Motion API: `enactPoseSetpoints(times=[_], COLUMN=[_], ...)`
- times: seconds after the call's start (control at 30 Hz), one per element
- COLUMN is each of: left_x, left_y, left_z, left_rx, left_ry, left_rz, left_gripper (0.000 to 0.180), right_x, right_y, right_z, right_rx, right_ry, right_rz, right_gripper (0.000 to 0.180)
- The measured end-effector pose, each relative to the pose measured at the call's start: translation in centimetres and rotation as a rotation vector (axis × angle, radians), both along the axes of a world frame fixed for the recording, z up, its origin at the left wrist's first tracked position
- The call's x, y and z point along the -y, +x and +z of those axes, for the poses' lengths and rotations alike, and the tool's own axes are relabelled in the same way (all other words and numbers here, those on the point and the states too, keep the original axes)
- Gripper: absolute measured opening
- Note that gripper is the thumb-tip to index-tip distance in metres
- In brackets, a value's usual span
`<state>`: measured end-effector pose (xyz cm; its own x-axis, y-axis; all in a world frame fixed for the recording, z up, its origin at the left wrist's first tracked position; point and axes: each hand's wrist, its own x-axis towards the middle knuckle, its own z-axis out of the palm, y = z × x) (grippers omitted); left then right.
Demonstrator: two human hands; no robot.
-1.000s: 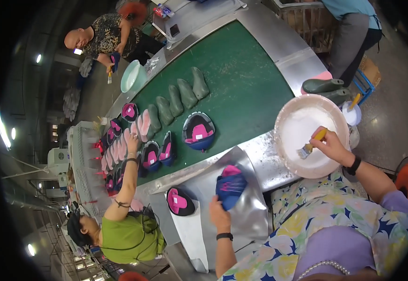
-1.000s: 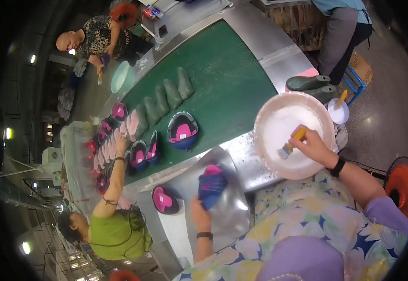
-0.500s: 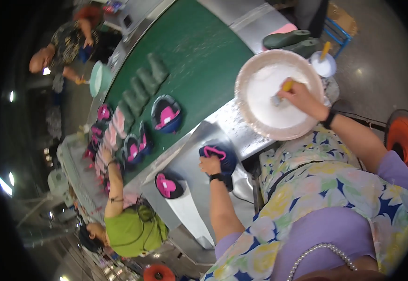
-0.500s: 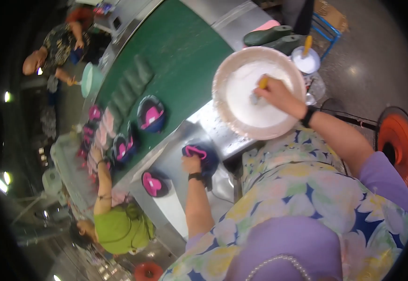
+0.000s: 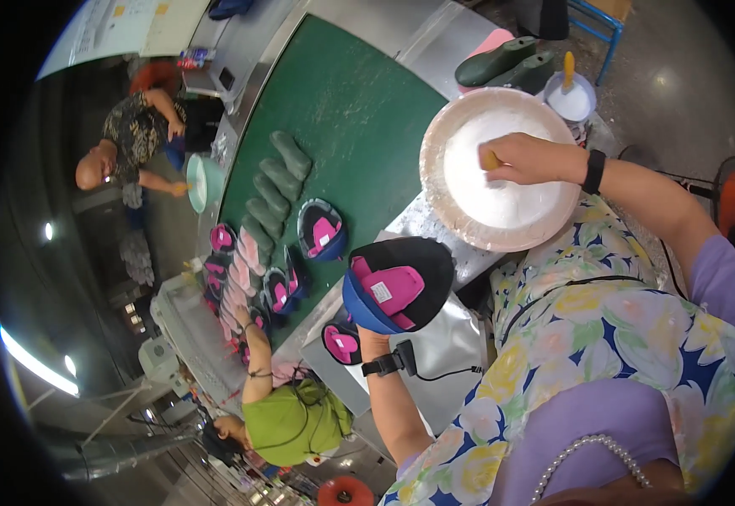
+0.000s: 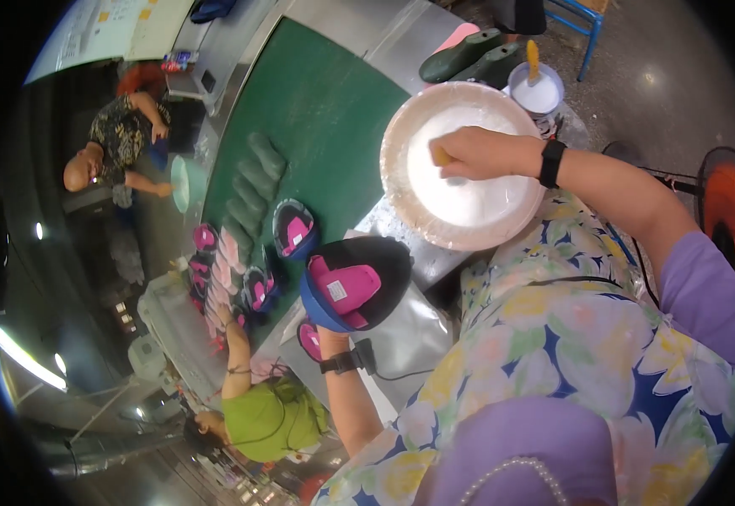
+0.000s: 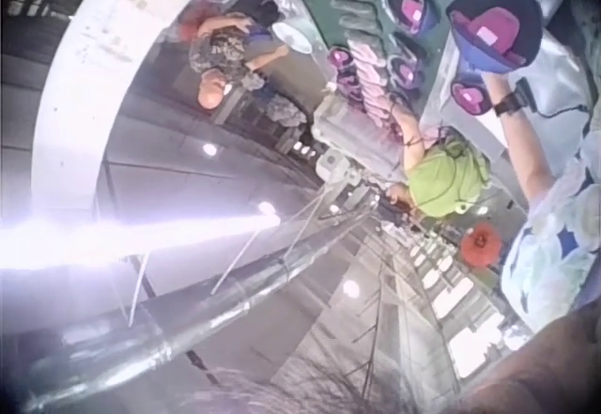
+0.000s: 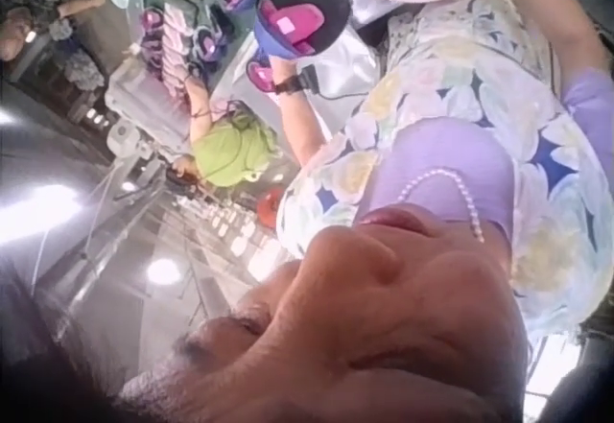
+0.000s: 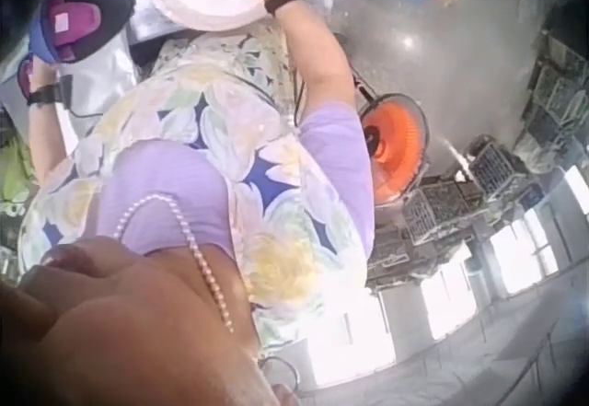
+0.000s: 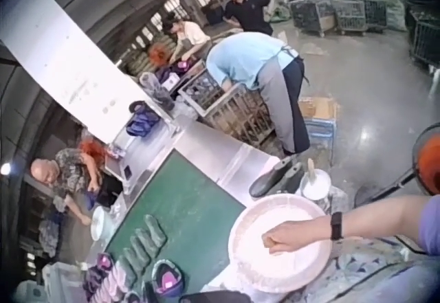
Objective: The recorder applies glue to the inner lining of shoe uppers using a brush and then places them in a collection tray.
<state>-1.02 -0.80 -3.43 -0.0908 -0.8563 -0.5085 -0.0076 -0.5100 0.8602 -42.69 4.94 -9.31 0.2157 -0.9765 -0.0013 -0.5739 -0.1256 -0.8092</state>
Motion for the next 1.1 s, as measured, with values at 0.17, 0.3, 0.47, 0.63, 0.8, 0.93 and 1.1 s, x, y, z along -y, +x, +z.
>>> enactPoseSetpoints(times=[0.17, 0.3, 0.47, 0.63, 0.8, 0.93, 1.1], left_x=[0.8, 1.3, 1.1, 0.7, 0.8, 1.6, 2.7], left_y=[-4.9, -6.9, -8.3, -9.6, -10.7, -11.2, -11.2], left_z=[-1.7, -2.5, -3.3, -3.7, -3.9, -4.0, -3.3], left_rx=[-0.012, 0.02, 0.08, 0.206, 0.307, 0.324, 0.338], left_ry=[0.019, 0.03, -0.019, -0.275, -0.584, -0.743, -0.821], left_rz=[-0.166, -0.25, -0.282, -0.231, -0.108, -0.028, 0.009], left_gripper=[0.039, 0.039, 0.04, 0.041, 0.042, 0.043, 0.044], right_x=[1.7, 1.2, -0.4, -1.5, -2.3, -3.0, -1.8], right_y=[0.0, -0.1, 0.5, 3.1, 4.2, 4.2, 1.8], right_z=[5.4, 6.3, 5.0, 3.6, 3.7, 4.2, 0.7], right_rx=[0.502, 0.403, 0.338, 0.411, 0.635, 0.754, 0.432], right_ry=[-0.069, -0.09, -0.039, -0.093, 0.229, 0.259, -0.134], right_rz=[-0.063, -0.158, -0.38, -0.594, -0.563, -0.504, -0.534], right_gripper=[0.02, 0.024, 0.031, 0.038, 0.036, 0.035, 0.024])
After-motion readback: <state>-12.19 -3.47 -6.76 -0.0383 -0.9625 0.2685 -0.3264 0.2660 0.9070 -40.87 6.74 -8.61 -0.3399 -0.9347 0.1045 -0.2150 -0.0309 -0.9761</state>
